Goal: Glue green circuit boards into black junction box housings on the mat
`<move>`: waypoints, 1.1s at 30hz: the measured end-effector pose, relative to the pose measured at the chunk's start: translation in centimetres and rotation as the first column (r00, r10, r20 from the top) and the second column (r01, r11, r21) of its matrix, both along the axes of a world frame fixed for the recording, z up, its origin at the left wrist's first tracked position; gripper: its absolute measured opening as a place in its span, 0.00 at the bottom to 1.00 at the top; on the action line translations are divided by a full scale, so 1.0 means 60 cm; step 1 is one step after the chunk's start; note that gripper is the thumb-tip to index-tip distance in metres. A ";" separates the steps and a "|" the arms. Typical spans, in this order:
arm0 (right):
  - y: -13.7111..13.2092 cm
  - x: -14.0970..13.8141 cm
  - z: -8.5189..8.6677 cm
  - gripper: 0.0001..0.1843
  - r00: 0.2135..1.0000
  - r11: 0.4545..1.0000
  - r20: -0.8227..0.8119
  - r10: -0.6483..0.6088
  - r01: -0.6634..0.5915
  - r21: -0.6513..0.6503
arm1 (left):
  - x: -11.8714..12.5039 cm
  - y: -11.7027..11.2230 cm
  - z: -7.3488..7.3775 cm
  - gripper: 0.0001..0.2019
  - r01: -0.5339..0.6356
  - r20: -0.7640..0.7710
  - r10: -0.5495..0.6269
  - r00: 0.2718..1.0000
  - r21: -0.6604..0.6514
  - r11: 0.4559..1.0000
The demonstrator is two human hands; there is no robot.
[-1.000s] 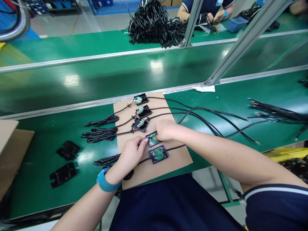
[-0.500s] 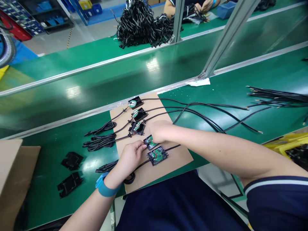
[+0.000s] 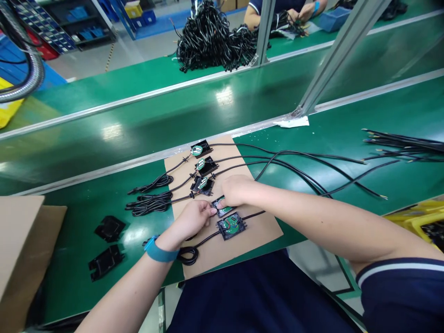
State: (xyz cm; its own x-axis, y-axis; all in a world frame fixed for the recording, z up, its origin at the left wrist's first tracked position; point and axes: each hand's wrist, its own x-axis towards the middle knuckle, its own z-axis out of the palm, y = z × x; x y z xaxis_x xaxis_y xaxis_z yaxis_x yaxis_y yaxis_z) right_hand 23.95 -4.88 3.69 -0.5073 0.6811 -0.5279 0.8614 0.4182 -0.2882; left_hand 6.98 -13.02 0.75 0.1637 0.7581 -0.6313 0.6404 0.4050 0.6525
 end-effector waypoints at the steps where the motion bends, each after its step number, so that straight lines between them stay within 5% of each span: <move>1: 0.001 -0.005 0.000 0.37 0.999 1.000 0.053 0.009 -0.008 -0.024 | 0.000 -0.001 0.000 0.14 -0.010 0.016 0.010 1.000 0.012 1.000; 10: 0.008 -0.023 -0.013 0.31 0.993 0.999 0.112 0.033 -0.030 -0.026 | -0.009 0.008 -0.007 0.13 0.031 0.072 -0.027 0.997 -0.065 0.997; 13: -0.027 0.004 -0.007 0.32 0.997 0.988 0.071 -0.017 0.006 0.152 | -0.013 -0.002 -0.014 0.14 0.009 0.063 -0.008 0.998 -0.011 1.000; 16: -0.066 0.034 -0.017 0.24 0.990 0.920 -0.126 0.067 -0.012 0.392 | -0.015 -0.016 -0.021 0.15 0.013 -0.008 -0.011 1.000 0.192 0.981; 19: -0.086 0.049 -0.048 0.11 0.938 0.911 -0.305 0.164 -0.025 0.412 | -0.009 -0.026 -0.020 0.13 0.080 -0.116 -0.035 0.993 0.411 0.908; 23: -0.090 0.051 -0.087 0.07 0.887 0.935 -0.441 0.138 0.030 0.353 | 0.007 -0.040 -0.008 0.06 0.161 -0.195 -0.068 0.978 0.510 0.845; 27: -0.091 0.066 -0.079 0.08 0.850 0.963 -0.500 0.163 -0.027 0.268 | 0.004 -0.061 0.002 0.07 0.262 -0.245 -0.149 0.958 0.538 0.801; 33: -0.040 0.060 -0.057 0.09 0.838 0.889 -0.513 0.188 0.077 0.451 | -0.086 -0.019 -0.009 0.15 0.368 -0.449 0.033 0.893 0.769 0.523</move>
State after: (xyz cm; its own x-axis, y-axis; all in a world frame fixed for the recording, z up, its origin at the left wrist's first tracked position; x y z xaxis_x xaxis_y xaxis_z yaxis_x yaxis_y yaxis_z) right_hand 27.56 -7.31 0.25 -0.6578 0.7309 0.1821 0.5980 0.6537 -0.4637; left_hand 1.84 -14.13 0.24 0.2611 0.9393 0.2225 0.8903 -0.3234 0.3206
